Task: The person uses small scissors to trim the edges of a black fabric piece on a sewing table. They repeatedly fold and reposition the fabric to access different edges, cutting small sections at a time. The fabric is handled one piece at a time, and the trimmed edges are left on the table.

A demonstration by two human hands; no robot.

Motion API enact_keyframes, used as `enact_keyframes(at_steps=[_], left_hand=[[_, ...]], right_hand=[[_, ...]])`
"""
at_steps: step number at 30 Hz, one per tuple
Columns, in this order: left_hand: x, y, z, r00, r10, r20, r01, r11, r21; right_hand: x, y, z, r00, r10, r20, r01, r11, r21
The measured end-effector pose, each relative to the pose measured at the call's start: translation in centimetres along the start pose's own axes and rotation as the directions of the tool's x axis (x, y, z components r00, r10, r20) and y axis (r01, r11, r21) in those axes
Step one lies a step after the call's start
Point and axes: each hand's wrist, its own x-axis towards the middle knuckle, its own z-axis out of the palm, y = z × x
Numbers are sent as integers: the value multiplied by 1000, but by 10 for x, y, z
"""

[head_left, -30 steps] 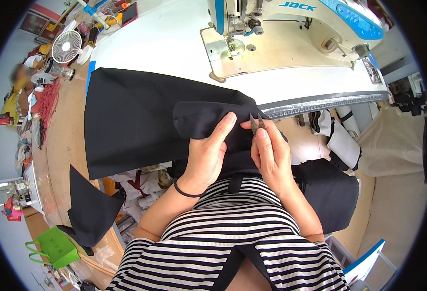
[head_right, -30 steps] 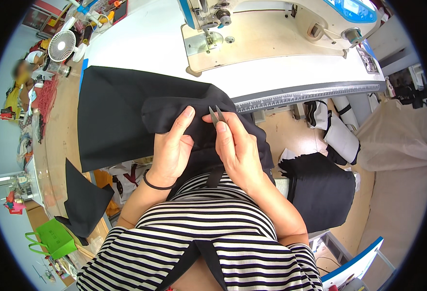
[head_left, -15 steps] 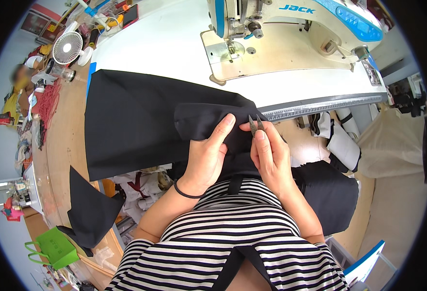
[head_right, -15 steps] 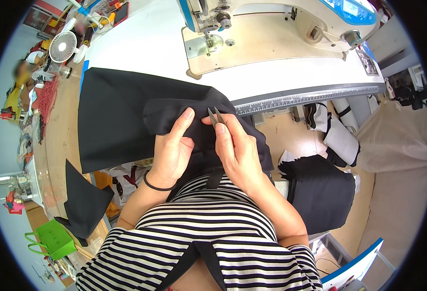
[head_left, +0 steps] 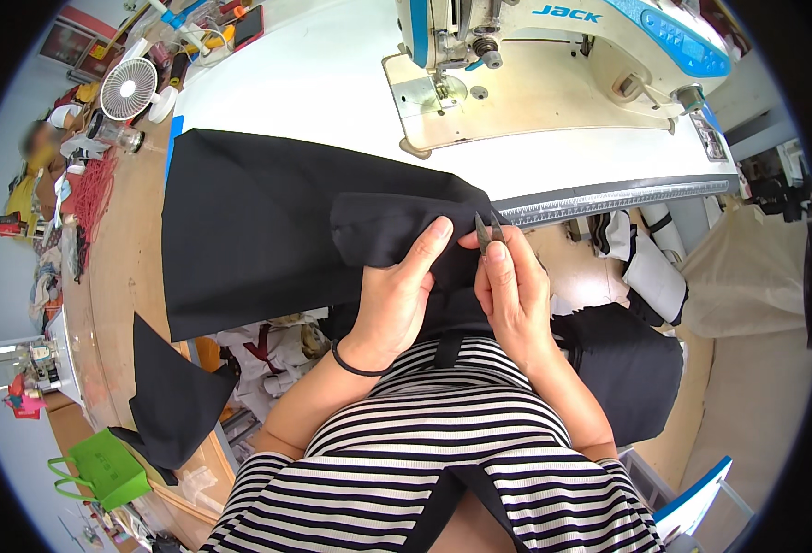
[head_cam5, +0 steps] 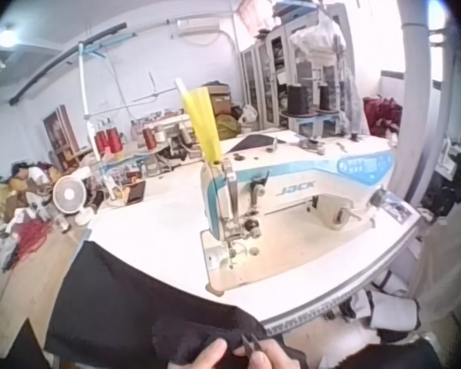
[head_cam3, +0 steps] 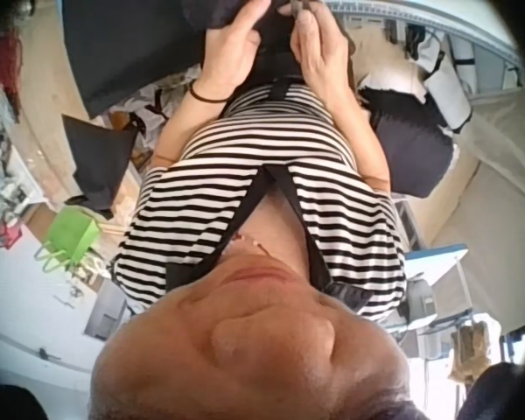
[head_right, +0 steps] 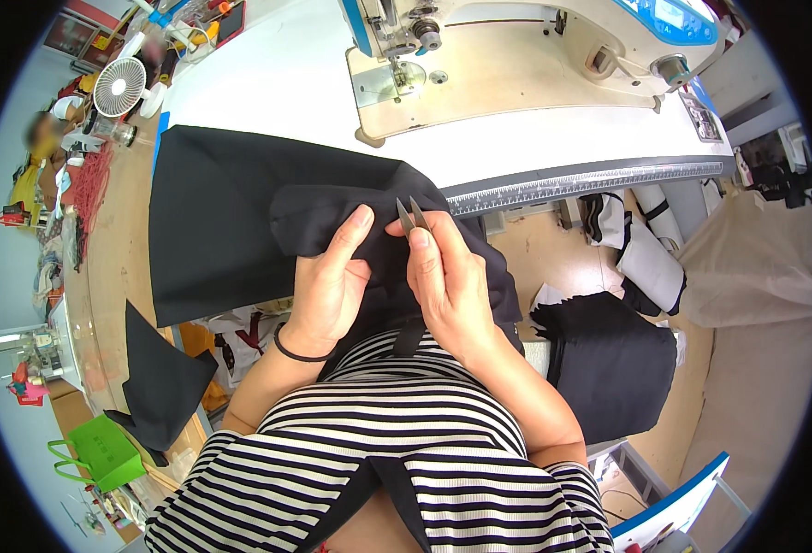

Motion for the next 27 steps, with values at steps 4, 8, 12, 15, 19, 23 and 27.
enact_keyframes(at_steps=[4, 8, 12, 15, 19, 23, 27], left_hand=[[-2, 0, 2, 999, -27, -20, 27, 1000, 10], [0, -4, 10, 995, 99, 0, -98, 995, 33], [2, -6, -10, 997, 76, -17, -75, 995, 67], [2, -6, -4, 994, 103, -37, -100, 992, 75], [1, -5, -4, 992, 124, 12, -124, 987, 100], [0, -4, -3, 990, 137, 36, -140, 982, 127], [-2, -5, -2, 989, 143, 27, -145, 982, 121]], right_hand=[[0, 6, -3, 998, -27, 51, 11, 957, 290], [1, 20, 3, 985, -140, -97, 170, 853, 493], [12, 7, -22, 967, -91, -236, 218, 772, 597], [-4, 8, -16, 997, -74, -28, 79, 933, 352], [-8, -1, -2, 997, 40, 71, -48, 992, 115], [-5, 0, 0, 996, 46, 70, -53, 993, 105], [-5, 0, 1, 995, 57, 76, -63, 995, 80]])
